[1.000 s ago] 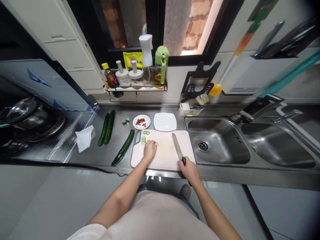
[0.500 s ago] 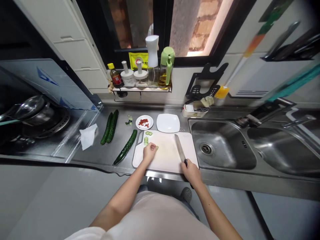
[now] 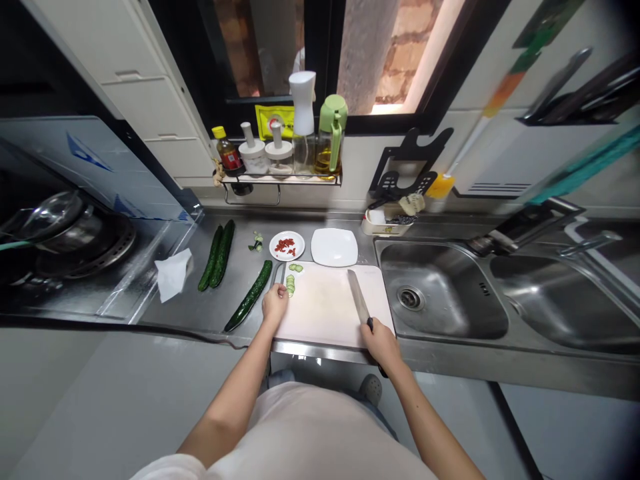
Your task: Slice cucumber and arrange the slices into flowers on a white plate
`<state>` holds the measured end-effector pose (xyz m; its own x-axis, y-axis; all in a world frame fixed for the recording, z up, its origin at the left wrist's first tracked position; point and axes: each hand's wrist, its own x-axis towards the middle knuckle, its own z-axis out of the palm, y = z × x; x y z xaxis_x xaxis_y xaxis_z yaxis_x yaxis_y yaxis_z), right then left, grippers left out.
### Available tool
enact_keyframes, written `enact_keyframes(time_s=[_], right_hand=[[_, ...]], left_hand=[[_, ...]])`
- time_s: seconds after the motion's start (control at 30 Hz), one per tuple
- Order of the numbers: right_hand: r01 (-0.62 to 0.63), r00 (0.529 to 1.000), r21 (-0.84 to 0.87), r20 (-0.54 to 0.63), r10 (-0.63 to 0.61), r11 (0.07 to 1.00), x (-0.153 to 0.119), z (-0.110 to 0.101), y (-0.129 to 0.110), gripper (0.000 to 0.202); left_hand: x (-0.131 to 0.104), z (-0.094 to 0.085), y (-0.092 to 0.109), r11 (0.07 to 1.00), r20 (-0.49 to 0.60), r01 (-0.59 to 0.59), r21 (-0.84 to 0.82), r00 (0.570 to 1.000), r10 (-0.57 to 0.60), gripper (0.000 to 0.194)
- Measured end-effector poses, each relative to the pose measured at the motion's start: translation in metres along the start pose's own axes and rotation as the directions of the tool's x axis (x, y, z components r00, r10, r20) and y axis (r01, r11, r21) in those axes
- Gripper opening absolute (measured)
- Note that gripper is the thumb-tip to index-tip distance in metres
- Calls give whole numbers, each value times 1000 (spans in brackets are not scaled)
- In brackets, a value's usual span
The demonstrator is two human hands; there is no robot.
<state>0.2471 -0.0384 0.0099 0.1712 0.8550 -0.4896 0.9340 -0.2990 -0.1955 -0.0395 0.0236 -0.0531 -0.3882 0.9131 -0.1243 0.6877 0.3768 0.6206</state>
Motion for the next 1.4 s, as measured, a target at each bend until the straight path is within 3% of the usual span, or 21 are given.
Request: enact_keyframes(time_s=[0.3, 0.5, 0.73, 0.93, 1.1, 1.2, 1.4], right_hand=[[-22, 1000, -1, 9, 22, 1000, 1, -2, -1, 37], [-32, 999, 2, 21, 32, 999, 1, -3, -1, 37], [-30, 999, 6, 19, 30, 1000, 3, -2, 0, 38], [-30, 999, -1, 35, 30, 1000, 1, -5, -1, 37], [-28, 999, -2, 36, 28, 1000, 1, -6, -1, 38], [-25, 999, -6, 36, 25, 1000, 1, -5, -1, 38], [-5, 999, -15, 33, 6, 1000, -1, -7, -2, 37]], left_hand=[[18, 5, 32, 994, -40, -98, 49, 994, 100, 23], [45, 10, 59, 961, 49, -156, 228, 988, 149, 34], [57, 14, 65, 895, 132, -249, 370, 968, 215, 30], [57, 16, 66, 940, 103, -223, 259, 974, 202, 21], [45, 21, 67, 988, 189, -155, 7, 970, 151, 17], [29, 27, 67, 980, 292, -166, -110, 937, 192, 19], [7, 35, 64, 940, 408, -321, -112, 848, 338, 19]])
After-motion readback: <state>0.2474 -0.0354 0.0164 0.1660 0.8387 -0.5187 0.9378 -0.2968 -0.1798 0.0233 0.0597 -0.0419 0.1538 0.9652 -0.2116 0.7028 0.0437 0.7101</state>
